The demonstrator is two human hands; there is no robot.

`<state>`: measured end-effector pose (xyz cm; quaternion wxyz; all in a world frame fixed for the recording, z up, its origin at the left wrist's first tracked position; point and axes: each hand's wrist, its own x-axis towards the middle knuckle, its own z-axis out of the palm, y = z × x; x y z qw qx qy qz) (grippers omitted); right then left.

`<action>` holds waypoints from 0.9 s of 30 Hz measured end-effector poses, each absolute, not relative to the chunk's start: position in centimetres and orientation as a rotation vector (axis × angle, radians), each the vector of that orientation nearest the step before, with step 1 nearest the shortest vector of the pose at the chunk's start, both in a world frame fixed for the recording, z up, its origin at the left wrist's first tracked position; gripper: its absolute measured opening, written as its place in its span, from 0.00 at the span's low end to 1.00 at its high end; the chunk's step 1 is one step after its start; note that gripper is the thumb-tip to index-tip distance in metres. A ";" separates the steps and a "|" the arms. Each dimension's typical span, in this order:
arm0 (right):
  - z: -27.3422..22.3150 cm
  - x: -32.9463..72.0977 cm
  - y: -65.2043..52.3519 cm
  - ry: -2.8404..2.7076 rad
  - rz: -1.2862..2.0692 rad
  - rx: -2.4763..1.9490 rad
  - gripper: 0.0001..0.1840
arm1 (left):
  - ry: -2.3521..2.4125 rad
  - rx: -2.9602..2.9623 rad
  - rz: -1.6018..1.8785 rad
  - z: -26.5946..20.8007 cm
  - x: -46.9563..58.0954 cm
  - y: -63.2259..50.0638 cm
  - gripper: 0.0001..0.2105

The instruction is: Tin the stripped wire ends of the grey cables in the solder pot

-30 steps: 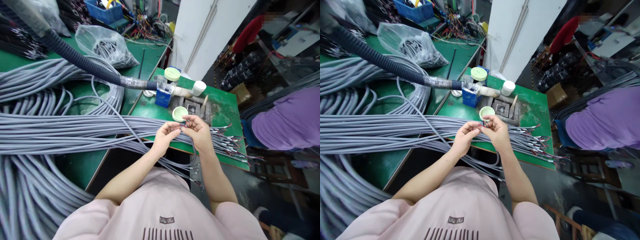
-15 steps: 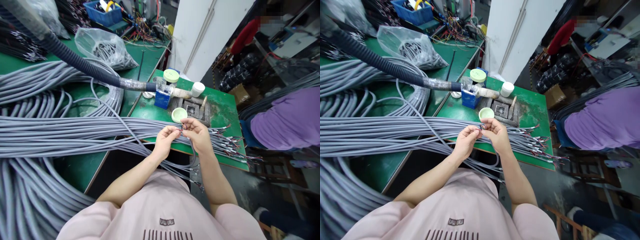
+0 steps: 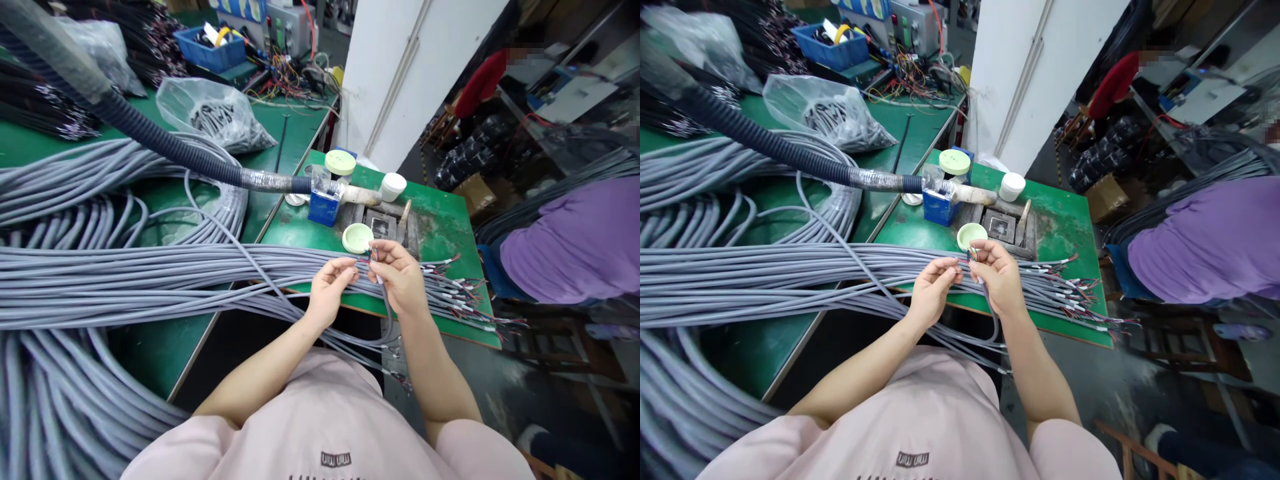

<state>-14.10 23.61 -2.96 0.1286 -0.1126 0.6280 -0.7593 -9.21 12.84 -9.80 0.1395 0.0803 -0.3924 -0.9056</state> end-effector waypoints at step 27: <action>-3.5 -14.7 23.3 2.034 -1.873 -0.450 0.10 | -1.354 0.173 -2.327 -8.5 -9.6 11.9 0.12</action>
